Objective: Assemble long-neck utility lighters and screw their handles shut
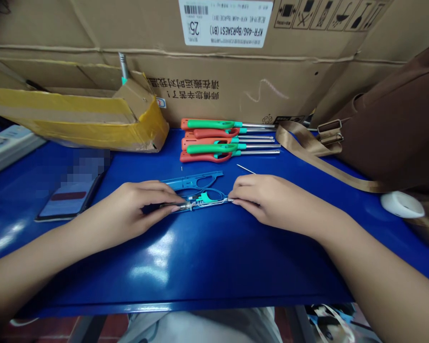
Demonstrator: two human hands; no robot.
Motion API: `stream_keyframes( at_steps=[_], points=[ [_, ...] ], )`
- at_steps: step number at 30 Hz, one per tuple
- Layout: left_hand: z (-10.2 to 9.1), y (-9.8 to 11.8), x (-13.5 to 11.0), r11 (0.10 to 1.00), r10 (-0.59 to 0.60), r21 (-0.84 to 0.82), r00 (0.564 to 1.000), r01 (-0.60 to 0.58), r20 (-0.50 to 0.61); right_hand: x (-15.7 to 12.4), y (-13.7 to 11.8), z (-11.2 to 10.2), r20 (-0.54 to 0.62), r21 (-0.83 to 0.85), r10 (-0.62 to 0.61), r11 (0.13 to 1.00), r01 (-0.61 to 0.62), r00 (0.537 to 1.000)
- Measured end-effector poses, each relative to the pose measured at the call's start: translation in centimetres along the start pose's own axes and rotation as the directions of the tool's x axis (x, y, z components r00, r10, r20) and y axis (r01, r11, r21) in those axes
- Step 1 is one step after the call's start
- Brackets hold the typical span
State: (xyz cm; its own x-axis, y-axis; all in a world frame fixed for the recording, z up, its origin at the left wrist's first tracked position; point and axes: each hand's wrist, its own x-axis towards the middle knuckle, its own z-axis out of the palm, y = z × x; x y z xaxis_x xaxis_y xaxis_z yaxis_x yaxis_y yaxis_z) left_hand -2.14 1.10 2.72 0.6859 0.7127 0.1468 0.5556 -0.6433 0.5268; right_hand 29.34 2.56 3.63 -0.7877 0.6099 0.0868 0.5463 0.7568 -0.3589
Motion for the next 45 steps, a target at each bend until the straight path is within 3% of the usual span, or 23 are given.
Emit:
stream_keyframes(
  at_steps=[15,25,35,45],
  points=[
    [-0.1,0.2,0.0,1.000,-0.010,0.027,1.000,0.010,0.002,0.4,0.6,1.2,-0.082,-0.102,-0.032,0.995,0.024,0.996],
    [0.0,0.4,-0.1,0.999,-0.047,-0.023,0.999,0.047,-0.003,0.4,0.3,1.0,-0.076,-0.024,-0.008,1.000,0.006,0.997],
    [0.2,0.3,-0.5,0.990,0.064,0.126,0.998,-0.063,-0.003,0.2,-0.4,0.6,0.004,0.030,0.008,1.000,-0.008,1.000],
    [0.1,0.4,-0.7,0.970,0.034,0.238,0.998,-0.045,0.047,-0.1,-0.7,0.9,0.021,-0.090,0.004,0.996,-0.002,1.000]
  ],
)
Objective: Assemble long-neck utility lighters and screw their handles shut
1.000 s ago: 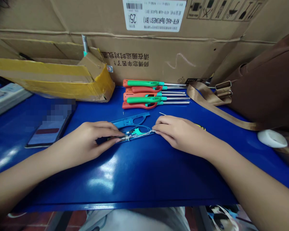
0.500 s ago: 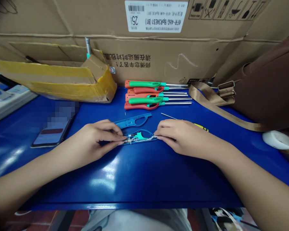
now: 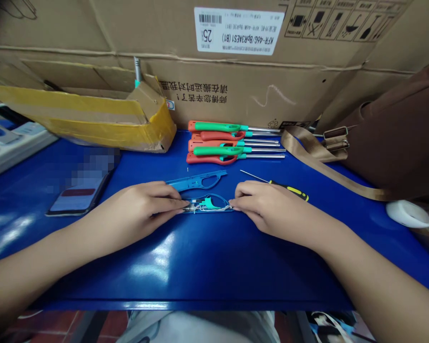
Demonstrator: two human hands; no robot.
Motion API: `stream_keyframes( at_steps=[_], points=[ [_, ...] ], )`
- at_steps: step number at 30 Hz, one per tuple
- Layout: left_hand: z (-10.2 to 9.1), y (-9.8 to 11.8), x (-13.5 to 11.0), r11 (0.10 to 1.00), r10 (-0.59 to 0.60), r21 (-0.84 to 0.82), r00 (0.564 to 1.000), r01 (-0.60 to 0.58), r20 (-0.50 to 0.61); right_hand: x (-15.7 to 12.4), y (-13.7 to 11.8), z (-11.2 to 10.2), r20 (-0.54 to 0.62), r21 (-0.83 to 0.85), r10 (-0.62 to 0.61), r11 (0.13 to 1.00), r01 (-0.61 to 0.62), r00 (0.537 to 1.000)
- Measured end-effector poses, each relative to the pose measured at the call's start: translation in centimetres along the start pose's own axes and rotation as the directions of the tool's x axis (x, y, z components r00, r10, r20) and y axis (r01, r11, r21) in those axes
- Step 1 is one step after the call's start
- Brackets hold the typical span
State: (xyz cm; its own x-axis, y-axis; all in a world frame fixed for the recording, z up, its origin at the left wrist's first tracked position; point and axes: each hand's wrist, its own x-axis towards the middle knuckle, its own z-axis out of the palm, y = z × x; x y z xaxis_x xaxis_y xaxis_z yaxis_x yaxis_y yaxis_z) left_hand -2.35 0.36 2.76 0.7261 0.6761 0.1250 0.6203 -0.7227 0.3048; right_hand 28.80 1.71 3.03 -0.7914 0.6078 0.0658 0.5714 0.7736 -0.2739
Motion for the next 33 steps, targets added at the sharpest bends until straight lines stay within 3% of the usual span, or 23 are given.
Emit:
stream_keyframes(
  at_steps=[10,18,27,33],
  points=[
    [0.04,-0.70,0.30,0.998,0.037,-0.047,0.998,-0.039,-0.048,0.49,-0.30,-0.11,-0.055,0.029,0.026,0.999,-0.024,0.998],
    [0.10,-0.74,0.27,0.997,0.040,-0.058,0.998,-0.043,-0.057,0.42,-0.83,-0.65,-0.017,-0.160,-0.025,0.987,0.022,1.000],
    [0.09,-0.74,0.47,0.996,0.059,-0.060,0.996,-0.063,-0.073,0.56,-0.37,-0.20,-0.064,0.014,0.025,1.000,-0.024,0.998],
    [0.18,-0.76,0.47,0.995,0.050,-0.086,0.996,-0.056,-0.072,0.69,-0.47,-0.07,-0.082,-0.002,0.012,1.000,-0.012,0.997]
  ],
)
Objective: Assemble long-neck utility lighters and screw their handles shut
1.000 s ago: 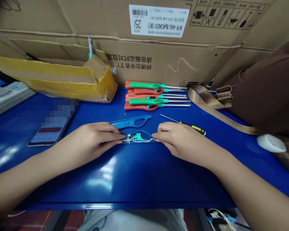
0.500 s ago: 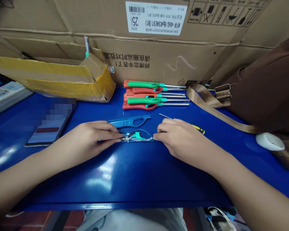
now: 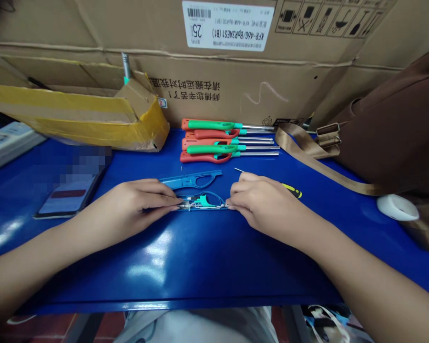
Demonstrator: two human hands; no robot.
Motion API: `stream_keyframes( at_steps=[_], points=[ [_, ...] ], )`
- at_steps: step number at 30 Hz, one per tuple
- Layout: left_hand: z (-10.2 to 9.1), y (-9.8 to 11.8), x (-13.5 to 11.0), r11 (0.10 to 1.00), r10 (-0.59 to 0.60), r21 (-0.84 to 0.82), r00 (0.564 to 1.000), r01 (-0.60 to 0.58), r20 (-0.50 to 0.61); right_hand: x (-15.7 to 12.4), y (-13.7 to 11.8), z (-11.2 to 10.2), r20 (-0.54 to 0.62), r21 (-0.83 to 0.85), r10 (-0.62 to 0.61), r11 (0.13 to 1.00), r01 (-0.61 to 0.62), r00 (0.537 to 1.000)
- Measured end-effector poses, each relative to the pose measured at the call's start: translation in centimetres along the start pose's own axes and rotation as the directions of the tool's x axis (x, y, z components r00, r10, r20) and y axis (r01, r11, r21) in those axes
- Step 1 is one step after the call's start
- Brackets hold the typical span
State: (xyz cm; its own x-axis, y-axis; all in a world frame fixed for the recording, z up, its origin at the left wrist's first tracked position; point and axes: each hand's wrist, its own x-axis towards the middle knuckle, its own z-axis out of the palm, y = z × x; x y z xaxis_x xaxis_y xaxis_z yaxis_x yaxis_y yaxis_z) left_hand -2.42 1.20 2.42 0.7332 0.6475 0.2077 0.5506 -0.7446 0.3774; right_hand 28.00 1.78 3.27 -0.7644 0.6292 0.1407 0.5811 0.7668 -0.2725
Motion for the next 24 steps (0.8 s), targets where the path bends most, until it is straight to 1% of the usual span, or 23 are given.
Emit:
stream_keyframes(
  at_steps=[2,5,7,10,13,16,20,24],
  points=[
    [0.0,0.0,0.0,1.000,-0.003,-0.008,1.000,0.003,0.001,0.0,0.0,0.0,0.014,0.035,0.045,0.998,-0.045,0.999],
    [-0.2,0.0,0.1,1.000,-0.021,-0.022,1.000,0.021,0.012,0.1,0.3,-0.1,0.058,0.173,0.148,0.973,-0.156,0.987],
    [-0.4,0.1,0.1,0.998,-0.040,-0.039,0.999,0.040,0.021,0.0,0.5,-0.3,0.105,0.259,0.236,0.932,-0.255,0.966],
    [-0.7,0.1,0.1,0.997,-0.059,-0.050,0.998,0.059,0.019,-0.1,0.8,-0.7,0.176,0.305,0.321,0.881,-0.361,0.931],
    [-1.1,0.1,0.1,0.997,-0.078,0.008,0.997,0.078,0.025,-0.1,0.8,-0.9,0.215,0.323,0.325,0.866,-0.382,0.921],
    [-1.3,0.0,0.2,0.992,-0.111,0.059,0.992,0.108,0.059,0.0,0.7,-0.8,0.225,0.356,0.334,0.846,-0.396,0.915],
    [-1.2,-0.1,0.2,0.989,-0.145,0.044,0.988,0.142,0.059,0.3,0.7,-0.2,0.217,0.375,0.359,0.828,-0.417,0.908],
    [-0.9,-0.3,0.1,0.984,-0.178,0.002,0.983,0.178,0.050,0.5,1.0,0.4,0.236,0.393,0.414,0.787,-0.476,0.879]
  ],
)
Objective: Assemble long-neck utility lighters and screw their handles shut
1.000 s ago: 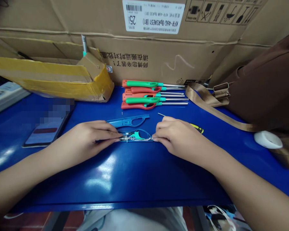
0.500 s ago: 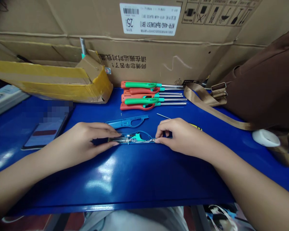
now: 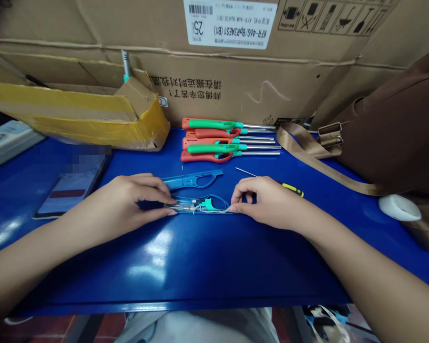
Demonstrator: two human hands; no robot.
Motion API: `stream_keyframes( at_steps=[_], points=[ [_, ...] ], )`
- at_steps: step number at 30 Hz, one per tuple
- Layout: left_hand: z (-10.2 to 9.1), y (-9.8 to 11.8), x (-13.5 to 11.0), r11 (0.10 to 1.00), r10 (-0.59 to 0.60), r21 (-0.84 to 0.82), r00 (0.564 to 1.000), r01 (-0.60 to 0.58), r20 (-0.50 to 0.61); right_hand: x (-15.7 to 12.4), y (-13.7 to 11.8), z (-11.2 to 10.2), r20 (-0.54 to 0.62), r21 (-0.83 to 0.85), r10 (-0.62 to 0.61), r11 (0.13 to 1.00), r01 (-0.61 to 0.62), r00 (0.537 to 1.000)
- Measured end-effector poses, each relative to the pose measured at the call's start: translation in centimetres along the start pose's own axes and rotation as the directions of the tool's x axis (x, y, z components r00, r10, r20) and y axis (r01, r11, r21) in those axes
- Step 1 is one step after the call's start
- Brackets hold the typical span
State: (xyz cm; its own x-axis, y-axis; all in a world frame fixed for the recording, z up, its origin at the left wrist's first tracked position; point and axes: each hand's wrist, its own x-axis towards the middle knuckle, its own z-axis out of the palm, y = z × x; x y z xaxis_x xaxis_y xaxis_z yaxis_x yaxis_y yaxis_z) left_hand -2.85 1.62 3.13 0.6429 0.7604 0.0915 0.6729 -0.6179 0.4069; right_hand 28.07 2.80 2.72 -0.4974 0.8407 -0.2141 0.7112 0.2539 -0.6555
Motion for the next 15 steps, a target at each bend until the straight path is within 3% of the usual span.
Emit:
stream_keyframes(
  at_steps=[4,8,15],
  points=[
    [0.25,-0.09,-0.09,0.996,-0.077,-0.051,0.997,0.076,-0.012,0.13,0.13,0.20,0.008,0.002,0.059,0.998,-0.059,0.998],
    [0.41,-0.10,-0.05,0.983,-0.151,-0.103,0.989,0.149,-0.011,0.09,0.02,0.27,-0.004,-0.029,0.026,0.999,-0.027,1.000],
    [-0.34,-0.03,0.14,0.977,-0.148,-0.147,0.988,0.152,0.033,0.31,0.10,0.05,-0.003,0.017,0.034,0.999,-0.034,0.999]
  ],
)
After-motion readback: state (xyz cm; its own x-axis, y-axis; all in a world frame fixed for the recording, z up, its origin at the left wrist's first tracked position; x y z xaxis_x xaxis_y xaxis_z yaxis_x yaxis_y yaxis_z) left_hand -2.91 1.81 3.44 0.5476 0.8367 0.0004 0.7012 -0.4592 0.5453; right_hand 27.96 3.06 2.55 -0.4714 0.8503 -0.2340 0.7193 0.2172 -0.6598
